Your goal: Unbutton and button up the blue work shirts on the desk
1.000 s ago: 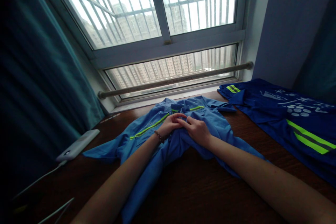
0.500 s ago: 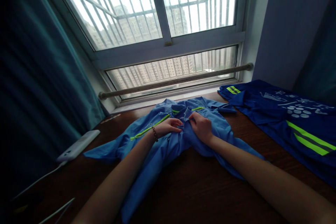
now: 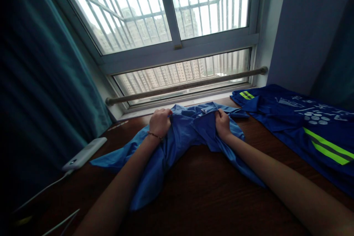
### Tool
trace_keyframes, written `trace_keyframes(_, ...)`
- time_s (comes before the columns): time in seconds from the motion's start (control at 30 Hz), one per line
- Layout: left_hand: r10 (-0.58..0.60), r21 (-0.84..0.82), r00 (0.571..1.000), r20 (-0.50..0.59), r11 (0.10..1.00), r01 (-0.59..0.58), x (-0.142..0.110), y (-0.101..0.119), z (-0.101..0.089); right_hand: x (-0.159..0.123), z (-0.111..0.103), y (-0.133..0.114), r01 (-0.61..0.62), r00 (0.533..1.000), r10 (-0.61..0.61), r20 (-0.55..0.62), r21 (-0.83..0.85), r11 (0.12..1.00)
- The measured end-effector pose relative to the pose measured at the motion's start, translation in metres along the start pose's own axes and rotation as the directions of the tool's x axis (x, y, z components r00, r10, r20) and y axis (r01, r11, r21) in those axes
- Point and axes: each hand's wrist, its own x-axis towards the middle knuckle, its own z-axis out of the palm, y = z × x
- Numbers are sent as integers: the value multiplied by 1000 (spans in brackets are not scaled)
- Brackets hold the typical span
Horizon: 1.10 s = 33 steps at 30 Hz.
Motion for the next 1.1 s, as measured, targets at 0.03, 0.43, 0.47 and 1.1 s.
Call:
trace_keyframes(0.03,81,13,997,-8,997,-81,-6,14,-5,-1,1,-1,5,1000,-5,5,13,1000)
trace_keyframes(0.43,245,-476,936,252,874,-100,-34,42,59,-10,2,-32,115,972,-118,205,29,993)
trace_keyframes(0.47,262,-562,917,302,826,-51,-32,38,63,-10,4,-32,105,970,-106,221,14,994)
trace_keyframes(1.1,161,-625,626,763,-64,778,-35,5,91,-40,18,-25,418,722,-379,578,72,905)
